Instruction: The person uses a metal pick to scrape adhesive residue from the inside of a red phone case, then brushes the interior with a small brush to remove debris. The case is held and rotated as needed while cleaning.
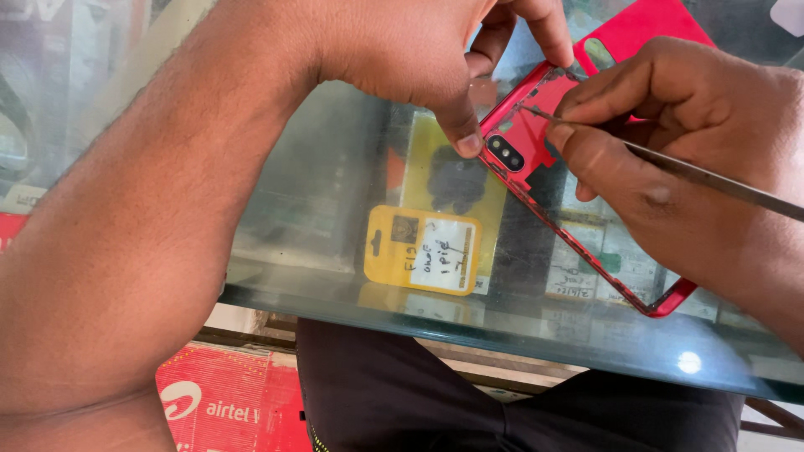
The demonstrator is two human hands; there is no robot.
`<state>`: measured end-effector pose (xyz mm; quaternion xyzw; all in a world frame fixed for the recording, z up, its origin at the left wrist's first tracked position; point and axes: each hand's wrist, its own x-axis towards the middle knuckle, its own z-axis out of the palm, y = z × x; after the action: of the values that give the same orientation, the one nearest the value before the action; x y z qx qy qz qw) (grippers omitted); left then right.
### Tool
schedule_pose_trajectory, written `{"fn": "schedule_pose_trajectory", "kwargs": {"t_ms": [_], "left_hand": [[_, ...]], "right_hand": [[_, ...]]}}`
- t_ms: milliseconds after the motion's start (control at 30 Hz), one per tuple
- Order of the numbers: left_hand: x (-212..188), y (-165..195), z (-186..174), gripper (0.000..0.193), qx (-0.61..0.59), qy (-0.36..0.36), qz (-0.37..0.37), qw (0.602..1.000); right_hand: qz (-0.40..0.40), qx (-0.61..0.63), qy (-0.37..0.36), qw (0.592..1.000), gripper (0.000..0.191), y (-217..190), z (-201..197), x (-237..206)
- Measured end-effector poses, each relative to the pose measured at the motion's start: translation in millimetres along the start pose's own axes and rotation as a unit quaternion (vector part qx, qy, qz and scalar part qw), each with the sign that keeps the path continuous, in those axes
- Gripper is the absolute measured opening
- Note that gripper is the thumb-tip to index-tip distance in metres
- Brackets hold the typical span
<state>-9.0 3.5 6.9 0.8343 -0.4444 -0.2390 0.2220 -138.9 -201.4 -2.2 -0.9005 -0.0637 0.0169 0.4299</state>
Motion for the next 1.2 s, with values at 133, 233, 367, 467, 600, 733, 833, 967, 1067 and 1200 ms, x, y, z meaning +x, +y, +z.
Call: {"fn": "schedule_pose_trajectory", "kwargs": {"t_ms": [133, 233, 367, 467, 600, 733, 833, 967, 1067, 1200], "left_hand": [[1, 0, 1, 0.081, -0.004, -0.003, -0.003, 1.000], [1, 0, 1, 0.081, -0.003, -0.002, 0.001, 1.000], [0, 0, 1, 0.081, -0.004, 0.000, -0.002, 1.000], [0, 0, 1, 0.081, -0.003, 0.000, 0.001, 1.000], [0, 0, 1, 0.081, -0.008, -0.003, -0.001, 1.000], [0, 0, 0, 0.081, -0.002, -0.001, 0.005, 1.000], [0, 0, 0, 0.081, 0.000, -0.003, 0.002, 1.000], [0, 1, 0, 0.082, 0.008, 0.001, 0.001, 1.000], [-1, 0, -1, 0.083, 0.004, 0.001, 0.001, 1.000], [0, 0, -1, 0.081, -0.004, -0.002, 0.021, 1.000]], "right_hand": [[0.023, 0.014, 0.005, 1.000, 0.011, -3, 0, 1], [-0.095, -0.053, -0.014, 0.994, 0.009, -9, 0, 2], [-0.017, 0.000, 0.006, 1.000, 0.009, -14, 1, 3], [-0.043, -0.017, 0.010, 0.999, 0.008, -13, 2, 3], [-0.026, -0.014, 0.014, 0.999, 0.009, -8, 2, 1], [0.014, 0.019, 0.013, 1.000, 0.011, -6, 1, 1], [-0.046, -0.053, 0.000, 0.998, 0.010, -7, 0, 1], [-0.002, -0.022, 0.012, 1.000, 0.011, -7, 2, 1], [-0.015, -0.047, 0.015, 0.999, 0.010, -4, 2, 0], [-0.008, -0.045, 0.015, 0.999, 0.011, -1, 2, -1]]}}
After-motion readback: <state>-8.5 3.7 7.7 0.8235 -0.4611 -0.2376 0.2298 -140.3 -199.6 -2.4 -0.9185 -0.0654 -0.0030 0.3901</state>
